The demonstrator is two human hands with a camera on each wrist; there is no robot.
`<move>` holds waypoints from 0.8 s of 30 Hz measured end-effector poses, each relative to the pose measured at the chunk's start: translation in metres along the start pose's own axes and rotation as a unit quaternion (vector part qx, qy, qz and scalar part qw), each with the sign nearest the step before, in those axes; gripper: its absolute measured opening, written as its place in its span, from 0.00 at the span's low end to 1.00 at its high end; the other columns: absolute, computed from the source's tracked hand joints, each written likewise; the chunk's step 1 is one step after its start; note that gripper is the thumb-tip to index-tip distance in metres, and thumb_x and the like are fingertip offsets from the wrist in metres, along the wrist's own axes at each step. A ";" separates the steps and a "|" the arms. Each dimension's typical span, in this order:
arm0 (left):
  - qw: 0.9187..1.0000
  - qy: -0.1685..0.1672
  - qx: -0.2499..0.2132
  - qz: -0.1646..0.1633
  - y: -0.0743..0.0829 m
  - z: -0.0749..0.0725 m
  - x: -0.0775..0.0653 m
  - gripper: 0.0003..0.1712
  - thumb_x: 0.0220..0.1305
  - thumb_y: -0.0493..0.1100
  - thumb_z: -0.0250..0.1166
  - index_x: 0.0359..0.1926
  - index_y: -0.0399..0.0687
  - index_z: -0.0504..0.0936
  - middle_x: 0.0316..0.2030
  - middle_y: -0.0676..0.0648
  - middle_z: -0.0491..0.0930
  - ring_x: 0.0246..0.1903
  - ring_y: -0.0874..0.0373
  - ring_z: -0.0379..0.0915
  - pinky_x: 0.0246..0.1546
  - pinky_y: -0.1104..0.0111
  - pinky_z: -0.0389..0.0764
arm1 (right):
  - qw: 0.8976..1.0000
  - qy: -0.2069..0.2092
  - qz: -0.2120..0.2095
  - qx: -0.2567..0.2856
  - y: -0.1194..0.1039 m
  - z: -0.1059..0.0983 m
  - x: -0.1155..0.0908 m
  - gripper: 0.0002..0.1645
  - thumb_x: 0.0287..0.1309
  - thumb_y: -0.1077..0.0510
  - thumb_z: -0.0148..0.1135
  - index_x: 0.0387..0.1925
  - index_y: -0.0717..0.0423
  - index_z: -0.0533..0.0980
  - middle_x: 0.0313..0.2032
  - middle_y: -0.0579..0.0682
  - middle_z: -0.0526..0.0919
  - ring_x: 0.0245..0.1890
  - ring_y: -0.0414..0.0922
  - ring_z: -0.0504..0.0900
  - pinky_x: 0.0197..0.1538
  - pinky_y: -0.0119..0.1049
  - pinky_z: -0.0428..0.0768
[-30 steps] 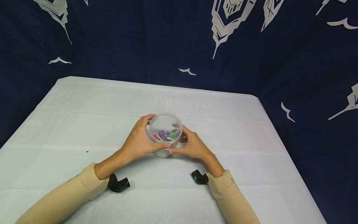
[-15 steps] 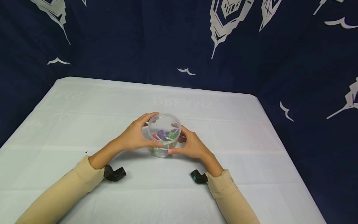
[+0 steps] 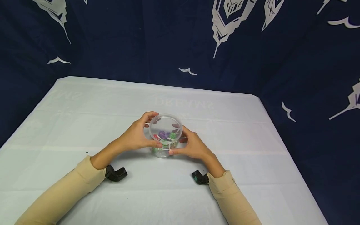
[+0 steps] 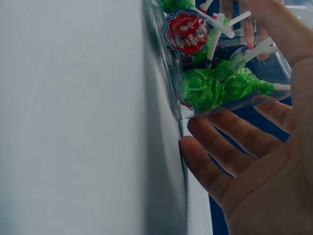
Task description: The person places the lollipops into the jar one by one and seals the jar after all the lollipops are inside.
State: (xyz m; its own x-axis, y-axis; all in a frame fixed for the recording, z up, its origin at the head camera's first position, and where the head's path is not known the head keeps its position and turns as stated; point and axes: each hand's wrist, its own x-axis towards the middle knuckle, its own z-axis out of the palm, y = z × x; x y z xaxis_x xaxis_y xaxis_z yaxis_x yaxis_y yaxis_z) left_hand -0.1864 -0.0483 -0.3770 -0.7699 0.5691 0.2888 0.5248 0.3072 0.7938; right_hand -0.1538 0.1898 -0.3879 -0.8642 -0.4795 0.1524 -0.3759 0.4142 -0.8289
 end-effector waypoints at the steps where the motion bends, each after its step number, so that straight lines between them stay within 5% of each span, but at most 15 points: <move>1: 1.000 -0.001 0.001 -0.004 0.000 0.000 0.000 0.58 0.35 0.63 0.75 0.63 0.47 0.57 0.55 0.52 0.67 0.53 0.53 0.64 0.51 0.57 0.70 | 1.000 0.000 0.001 0.000 0.000 0.000 0.000 0.52 0.35 0.64 0.76 0.64 0.63 0.59 0.54 0.63 0.72 0.46 0.49 0.77 0.47 0.47 0.76; 12: 0.999 -0.027 -0.027 0.010 -0.004 -0.002 0.001 0.59 0.39 0.54 0.76 0.67 0.49 0.50 0.58 0.49 0.64 0.55 0.56 0.62 0.55 0.60 0.66 | 1.000 0.001 0.001 0.000 0.002 -0.001 0.000 0.52 0.35 0.63 0.76 0.64 0.63 0.59 0.55 0.65 0.70 0.47 0.51 0.76 0.48 0.48 0.75; 19: 0.999 -0.029 -0.042 0.014 -0.003 -0.005 0.001 0.49 0.45 0.49 0.73 0.65 0.45 0.55 0.57 0.50 0.65 0.55 0.53 0.62 0.55 0.54 0.66 | 1.000 0.002 -0.001 0.005 0.000 0.000 0.001 0.52 0.35 0.64 0.76 0.63 0.64 0.59 0.55 0.65 0.70 0.47 0.51 0.76 0.47 0.48 0.76; 24: 0.999 -0.029 -0.031 -0.006 -0.001 -0.003 0.000 0.54 0.42 0.57 0.73 0.65 0.46 0.52 0.57 0.48 0.64 0.55 0.50 0.62 0.53 0.53 0.67 | 1.000 0.003 0.001 0.003 0.001 0.000 0.001 0.52 0.35 0.63 0.76 0.63 0.62 0.60 0.53 0.62 0.72 0.46 0.50 0.77 0.47 0.48 0.76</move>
State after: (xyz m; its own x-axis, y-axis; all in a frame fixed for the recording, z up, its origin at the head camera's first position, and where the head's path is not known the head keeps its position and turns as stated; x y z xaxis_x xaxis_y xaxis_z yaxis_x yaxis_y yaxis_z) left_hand -0.1876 -0.0511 -0.3760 -0.7534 0.6086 0.2488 0.4906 0.2684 0.8290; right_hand -0.1550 0.1897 -0.3892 -0.8670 -0.4737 0.1544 -0.3724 0.4101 -0.8325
